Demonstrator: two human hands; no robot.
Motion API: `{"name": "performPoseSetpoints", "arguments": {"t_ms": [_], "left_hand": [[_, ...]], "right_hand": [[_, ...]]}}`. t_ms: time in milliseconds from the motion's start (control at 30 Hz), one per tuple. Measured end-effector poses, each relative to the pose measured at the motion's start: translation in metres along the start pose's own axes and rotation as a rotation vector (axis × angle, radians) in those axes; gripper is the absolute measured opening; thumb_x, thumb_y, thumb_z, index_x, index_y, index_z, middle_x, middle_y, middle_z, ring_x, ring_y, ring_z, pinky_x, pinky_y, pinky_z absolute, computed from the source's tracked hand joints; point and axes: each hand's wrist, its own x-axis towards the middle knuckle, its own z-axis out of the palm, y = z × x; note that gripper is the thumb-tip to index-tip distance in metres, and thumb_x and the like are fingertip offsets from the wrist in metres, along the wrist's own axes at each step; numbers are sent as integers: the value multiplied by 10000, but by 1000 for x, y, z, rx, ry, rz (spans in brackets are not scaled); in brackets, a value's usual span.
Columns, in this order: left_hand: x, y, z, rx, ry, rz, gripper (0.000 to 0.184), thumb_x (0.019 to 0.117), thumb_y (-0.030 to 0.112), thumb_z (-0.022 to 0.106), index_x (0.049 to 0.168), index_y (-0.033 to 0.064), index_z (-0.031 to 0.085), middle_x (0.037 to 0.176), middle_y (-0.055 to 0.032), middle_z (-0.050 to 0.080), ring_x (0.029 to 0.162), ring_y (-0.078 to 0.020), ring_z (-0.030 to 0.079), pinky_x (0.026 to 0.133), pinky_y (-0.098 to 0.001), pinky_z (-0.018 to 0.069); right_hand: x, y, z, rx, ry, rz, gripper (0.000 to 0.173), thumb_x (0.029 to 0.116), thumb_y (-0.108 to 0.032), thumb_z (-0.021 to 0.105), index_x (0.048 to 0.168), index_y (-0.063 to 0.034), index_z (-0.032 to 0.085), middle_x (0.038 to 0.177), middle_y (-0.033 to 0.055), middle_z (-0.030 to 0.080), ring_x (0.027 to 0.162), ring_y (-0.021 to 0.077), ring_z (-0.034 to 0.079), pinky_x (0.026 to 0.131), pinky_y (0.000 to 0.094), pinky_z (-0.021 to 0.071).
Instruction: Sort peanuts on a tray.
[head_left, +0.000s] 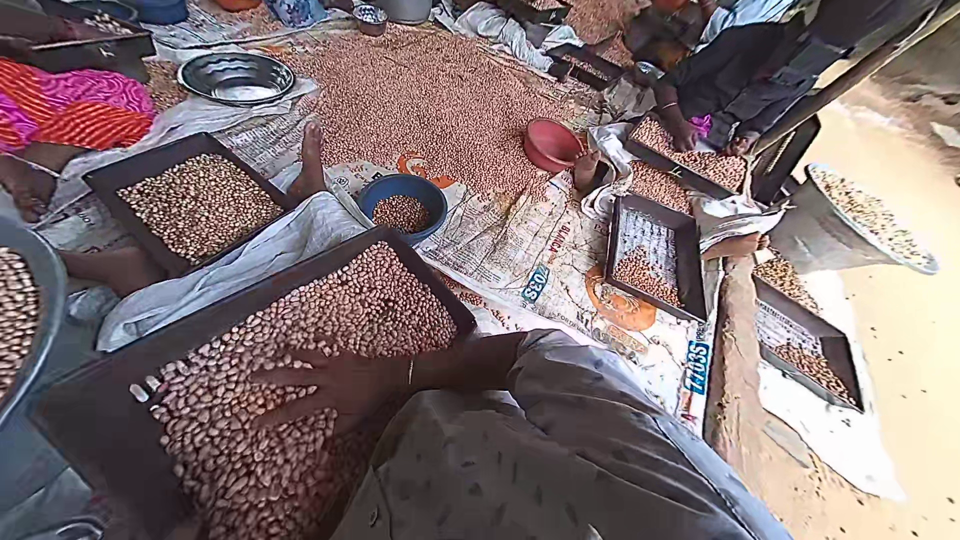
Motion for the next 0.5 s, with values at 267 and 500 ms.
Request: {"name": "performPoseSetpoints", "arguments": {"t_ms": [267, 500], "left_hand": [[13, -91, -45, -41, 70, -118, 346, 798, -30, 533, 1130, 55, 585, 925, 126, 659, 848, 71, 634, 770, -144, 545], [18, -45, -27, 114, -30, -38, 421, 889, -27, 545, 1295, 78, 575, 1013, 59, 643, 848, 55, 600, 749, -177, 522]], "right_hand": [[-38, 98, 3, 124, -23, 54, 557, 894, -465, 727, 1265, -50, 717, 1414, 229, 598, 1344, 423, 526, 1126, 590, 397], [-10, 18, 29, 23, 11, -136, 716, 789, -386, 805, 1461, -259, 590, 1632, 209, 358, 1536, 497, 204, 1084, 831, 186]]}}
